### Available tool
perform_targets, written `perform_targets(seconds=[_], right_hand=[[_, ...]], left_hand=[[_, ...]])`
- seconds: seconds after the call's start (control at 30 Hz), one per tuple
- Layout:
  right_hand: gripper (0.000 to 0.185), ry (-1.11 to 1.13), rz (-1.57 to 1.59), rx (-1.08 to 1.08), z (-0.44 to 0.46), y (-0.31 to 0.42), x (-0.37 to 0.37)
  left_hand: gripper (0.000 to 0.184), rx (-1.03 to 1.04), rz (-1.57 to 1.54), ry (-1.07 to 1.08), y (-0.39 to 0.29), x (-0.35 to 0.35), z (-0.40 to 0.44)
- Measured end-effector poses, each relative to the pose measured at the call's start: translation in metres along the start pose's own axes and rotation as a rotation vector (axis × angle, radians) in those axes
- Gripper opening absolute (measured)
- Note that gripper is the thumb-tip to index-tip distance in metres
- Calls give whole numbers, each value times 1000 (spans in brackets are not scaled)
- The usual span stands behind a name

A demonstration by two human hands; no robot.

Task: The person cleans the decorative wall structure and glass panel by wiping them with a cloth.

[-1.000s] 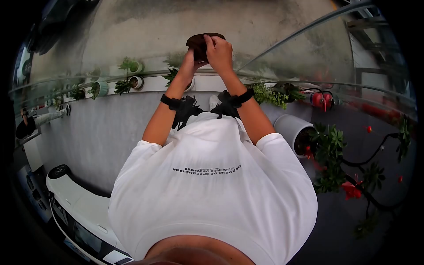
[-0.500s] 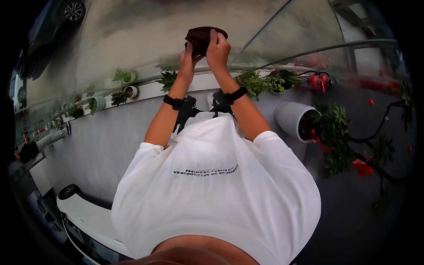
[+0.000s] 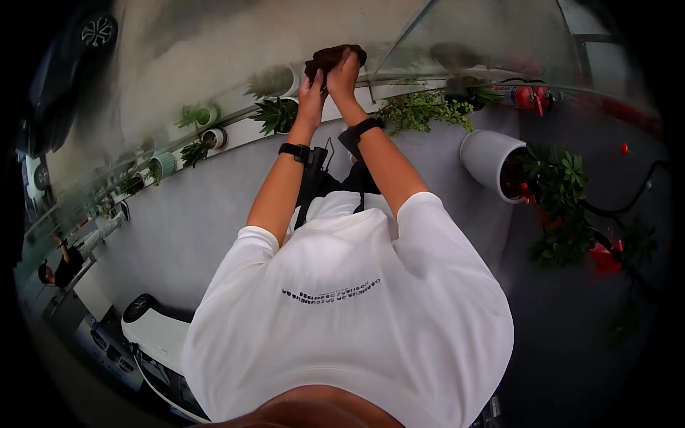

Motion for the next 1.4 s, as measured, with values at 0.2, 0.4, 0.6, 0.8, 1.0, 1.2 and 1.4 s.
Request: perform_targets(seconds=[0.2,0.4,0.6,0.8,1.0,1.2,1.4], right_hand=[[49,-14,135,323,2,16,-26],[44,-6,357,-232,8,116,-77],[33,-131,241,-204,22,46,-38],[26,48,615,452,-5,-28,16],[30,502,173,236,-68,44,68],[37,538,305,-172,-120,169,91],[34,79,221,-55,-89,146,62]], left_hand=[[41,-56,-98,39,-18,13,-8],[45,228,24,258,-107,94,-45],[48,277,247,222,-53,56,-8],[50,269,525,-8,-9,-27,12],[47,426,331,-293,-69,-97,-21],[33,515,140,-275,-170,-117,-69],[43,465,444,-72,-171,-81,-62]])
Point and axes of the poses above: each hand's wrist, its own z-axis towards the middle knuckle, its own x-axis out of the palm, y = z × x, the point moved 3 cm from there along z, towards the middle knuckle, and after that the axes turned 5 degrees about -z, right-handed, at the moved point
